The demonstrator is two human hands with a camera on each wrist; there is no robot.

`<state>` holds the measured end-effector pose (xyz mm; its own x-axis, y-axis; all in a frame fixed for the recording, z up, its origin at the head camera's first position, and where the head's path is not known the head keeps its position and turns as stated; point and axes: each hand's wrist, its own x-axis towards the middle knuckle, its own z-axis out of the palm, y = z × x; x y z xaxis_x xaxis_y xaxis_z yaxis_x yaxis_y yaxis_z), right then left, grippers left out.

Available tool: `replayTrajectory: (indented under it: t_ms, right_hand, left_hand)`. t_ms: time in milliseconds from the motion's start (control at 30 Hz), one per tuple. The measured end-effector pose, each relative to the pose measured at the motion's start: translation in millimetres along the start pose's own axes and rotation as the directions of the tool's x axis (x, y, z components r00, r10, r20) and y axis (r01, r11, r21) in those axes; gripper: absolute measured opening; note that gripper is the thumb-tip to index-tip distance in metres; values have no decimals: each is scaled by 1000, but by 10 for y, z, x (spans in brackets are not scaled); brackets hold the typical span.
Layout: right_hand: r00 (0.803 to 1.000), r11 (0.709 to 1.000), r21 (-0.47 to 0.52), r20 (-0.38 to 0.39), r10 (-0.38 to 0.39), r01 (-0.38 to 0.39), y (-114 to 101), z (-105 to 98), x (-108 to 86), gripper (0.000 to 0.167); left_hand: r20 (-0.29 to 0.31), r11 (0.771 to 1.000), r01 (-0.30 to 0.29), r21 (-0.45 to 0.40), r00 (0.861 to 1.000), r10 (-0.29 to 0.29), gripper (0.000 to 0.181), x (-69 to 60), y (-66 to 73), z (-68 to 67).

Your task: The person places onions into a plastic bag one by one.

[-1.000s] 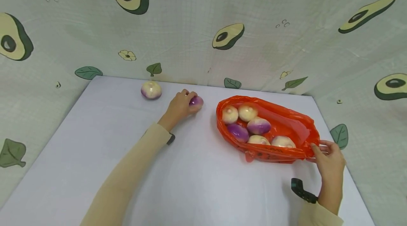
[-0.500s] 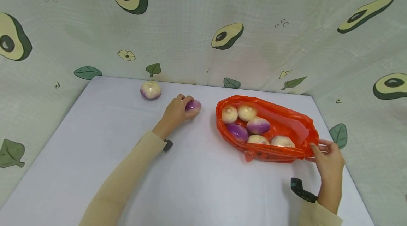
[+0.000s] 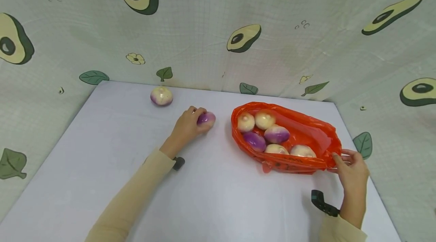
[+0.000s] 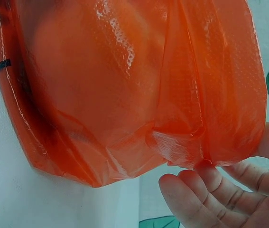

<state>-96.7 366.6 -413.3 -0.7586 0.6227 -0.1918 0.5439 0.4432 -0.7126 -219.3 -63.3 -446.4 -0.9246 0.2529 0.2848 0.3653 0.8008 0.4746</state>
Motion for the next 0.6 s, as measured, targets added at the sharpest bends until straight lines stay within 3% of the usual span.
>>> replayTrajectory:
  t_ms: [233,600]
  right_hand:
    - [1000,1000,-3,2,-4,4,-2,0,7,64]
    - [1000,1000,-2,-2,1,-1,-5,0,1,65]
  left_hand:
    - [-17,996,48,-80,999,-50,45,-67,-20,19]
    - [27,982,122,-147,992,-120,44,-113,47,34]
